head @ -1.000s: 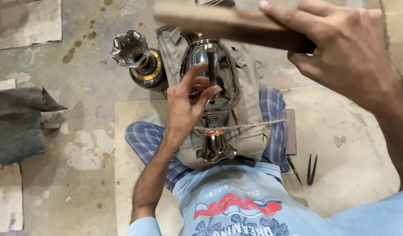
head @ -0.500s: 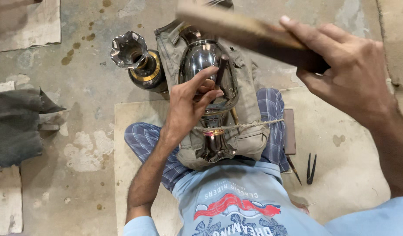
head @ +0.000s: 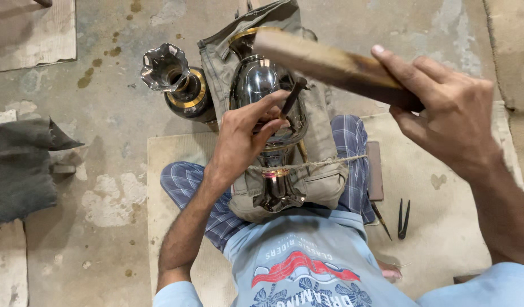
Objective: The person sits on the floor and uses a hammer and chisel to engrave a floral pattern onto a polished metal vessel. The vessel is secured in a cloth bag between the legs. The person repeatedly strikes the chisel to create the design.
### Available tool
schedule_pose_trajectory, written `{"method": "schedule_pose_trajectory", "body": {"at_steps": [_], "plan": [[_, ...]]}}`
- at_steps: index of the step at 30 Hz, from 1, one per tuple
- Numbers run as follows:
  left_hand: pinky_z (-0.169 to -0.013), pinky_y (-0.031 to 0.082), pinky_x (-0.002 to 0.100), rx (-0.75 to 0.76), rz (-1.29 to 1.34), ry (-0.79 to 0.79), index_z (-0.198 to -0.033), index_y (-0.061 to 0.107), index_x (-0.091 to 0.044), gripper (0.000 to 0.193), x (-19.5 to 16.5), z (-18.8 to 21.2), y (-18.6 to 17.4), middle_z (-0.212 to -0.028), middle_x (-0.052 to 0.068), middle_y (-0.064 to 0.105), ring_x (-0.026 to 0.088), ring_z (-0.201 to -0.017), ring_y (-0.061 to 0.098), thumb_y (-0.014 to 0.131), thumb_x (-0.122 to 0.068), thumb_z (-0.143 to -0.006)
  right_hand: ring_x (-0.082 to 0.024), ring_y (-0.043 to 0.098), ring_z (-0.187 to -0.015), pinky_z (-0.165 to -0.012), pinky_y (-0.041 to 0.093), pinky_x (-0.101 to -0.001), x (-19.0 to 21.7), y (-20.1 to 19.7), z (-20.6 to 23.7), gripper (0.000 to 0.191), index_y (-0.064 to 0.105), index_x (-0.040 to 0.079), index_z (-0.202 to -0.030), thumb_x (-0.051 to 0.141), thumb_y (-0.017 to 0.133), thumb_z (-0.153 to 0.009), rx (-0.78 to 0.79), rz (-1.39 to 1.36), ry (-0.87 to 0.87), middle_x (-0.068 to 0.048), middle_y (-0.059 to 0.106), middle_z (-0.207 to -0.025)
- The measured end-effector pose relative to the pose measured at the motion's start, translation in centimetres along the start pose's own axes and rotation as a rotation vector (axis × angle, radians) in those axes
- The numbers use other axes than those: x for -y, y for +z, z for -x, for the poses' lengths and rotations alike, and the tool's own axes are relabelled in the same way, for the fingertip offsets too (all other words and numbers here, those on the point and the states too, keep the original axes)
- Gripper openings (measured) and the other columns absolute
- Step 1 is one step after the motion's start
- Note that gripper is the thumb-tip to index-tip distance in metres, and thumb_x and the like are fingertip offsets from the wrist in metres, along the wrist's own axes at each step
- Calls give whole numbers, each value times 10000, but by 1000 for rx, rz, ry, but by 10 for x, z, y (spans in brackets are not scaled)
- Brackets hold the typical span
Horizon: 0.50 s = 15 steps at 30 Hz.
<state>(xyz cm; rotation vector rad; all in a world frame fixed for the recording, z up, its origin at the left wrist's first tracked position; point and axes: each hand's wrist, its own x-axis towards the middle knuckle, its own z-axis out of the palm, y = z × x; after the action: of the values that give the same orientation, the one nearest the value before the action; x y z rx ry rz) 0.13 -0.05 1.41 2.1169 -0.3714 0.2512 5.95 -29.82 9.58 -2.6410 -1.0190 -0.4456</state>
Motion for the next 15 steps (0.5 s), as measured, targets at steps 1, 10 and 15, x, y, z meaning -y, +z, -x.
{"method": "schedule_pose_trajectory", "body": {"at_steps": [1,10,15], "plan": [[-808,675,329,13,-7,-7,-1428,579,-135,536,0,0,-1,-1016,97,791,169,-912,799,770,-85,-929,-253,700,-764,-659,568,-392,1,5,2,719,532,168,-1498,16,755,-832,-26,-170,71,-158,728,-1023],[-835,641,377,79,-58,49,-1433,579,-141,510,1,-4,-4,-1049,124,789,223,-949,798,744,-129,-951,-193,694,-777,-696,607,-341,-15,46,37,772,521,226,-1599,76,786,-891,24,-99,143,-89,748,-1068],[-841,640,384,118,-39,55,-1423,591,-146,493,1,-4,-7,-1065,117,785,232,-942,790,737,-147,-952,-142,712,-828,-766,625,-284,-17,61,54,676,473,232,-1596,98,778,-1007,-163,-223,173,-53,752,-1101]]}}
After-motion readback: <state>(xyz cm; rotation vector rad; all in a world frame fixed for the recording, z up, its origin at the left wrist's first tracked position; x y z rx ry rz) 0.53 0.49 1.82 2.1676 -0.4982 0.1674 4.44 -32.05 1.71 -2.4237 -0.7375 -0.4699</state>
